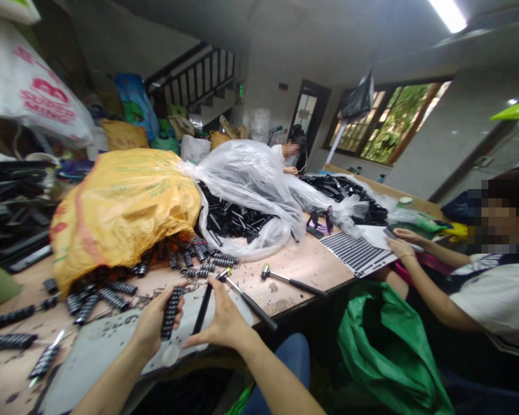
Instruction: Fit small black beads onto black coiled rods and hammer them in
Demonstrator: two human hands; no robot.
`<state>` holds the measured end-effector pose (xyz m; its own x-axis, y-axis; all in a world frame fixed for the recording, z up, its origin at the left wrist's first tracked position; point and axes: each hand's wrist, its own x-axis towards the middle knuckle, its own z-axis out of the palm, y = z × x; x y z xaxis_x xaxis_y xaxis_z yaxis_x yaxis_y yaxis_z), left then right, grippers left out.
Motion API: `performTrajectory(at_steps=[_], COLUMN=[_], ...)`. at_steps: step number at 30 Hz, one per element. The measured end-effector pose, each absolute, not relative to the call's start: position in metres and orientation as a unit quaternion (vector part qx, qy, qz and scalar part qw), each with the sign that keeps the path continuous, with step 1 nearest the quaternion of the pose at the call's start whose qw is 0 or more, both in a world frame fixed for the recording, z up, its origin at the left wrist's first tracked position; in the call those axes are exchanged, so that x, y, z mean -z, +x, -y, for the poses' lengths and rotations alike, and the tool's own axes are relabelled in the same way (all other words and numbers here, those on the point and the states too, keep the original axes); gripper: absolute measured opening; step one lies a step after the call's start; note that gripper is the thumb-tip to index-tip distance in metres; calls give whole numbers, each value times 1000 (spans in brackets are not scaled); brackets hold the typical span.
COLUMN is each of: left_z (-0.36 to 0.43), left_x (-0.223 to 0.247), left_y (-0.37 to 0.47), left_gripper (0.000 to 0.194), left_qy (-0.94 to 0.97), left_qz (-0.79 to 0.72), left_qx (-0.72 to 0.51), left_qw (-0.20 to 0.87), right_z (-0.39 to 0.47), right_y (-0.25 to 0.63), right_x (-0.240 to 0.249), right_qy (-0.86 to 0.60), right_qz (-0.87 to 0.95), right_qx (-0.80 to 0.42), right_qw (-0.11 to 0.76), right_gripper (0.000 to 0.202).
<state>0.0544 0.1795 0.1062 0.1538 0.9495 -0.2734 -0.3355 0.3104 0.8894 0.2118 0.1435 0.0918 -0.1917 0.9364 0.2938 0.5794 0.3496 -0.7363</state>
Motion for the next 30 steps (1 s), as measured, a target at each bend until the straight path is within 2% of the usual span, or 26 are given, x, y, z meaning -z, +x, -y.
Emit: performTrajectory(at_steps=[5,11,18,26,28,30], left_z=[-176,-171,-168,-169,-171,-171], left_x=[-105,-109,-110,-104,-95,-80], left_y=[62,64,63,60,56,50], left_gripper=[23,24,20,23,26,24], left_qy=[320,339,325,278,313,411], left_qz=[-452,-452,-477,-524,-527,-525], left_qx=[-492,-472,-459,-414,-405,-418], left_qw=[672,677,675,691,678,617], right_z=[-141,-146,-141,-138,-138,-138], right_y=[189,181,180,169,164,157], right_x=[-112,-105,-105,-95,-86,-75], right_qy=[-429,-447,-460,-481,-496,-523], right_qz=[782,780,780,742,731,720], right_qx=[-232,-224,-284,-313,-310,-294], right_qw=[388,377,315,346,350,349], right_gripper=[116,121,119,115,115,115])
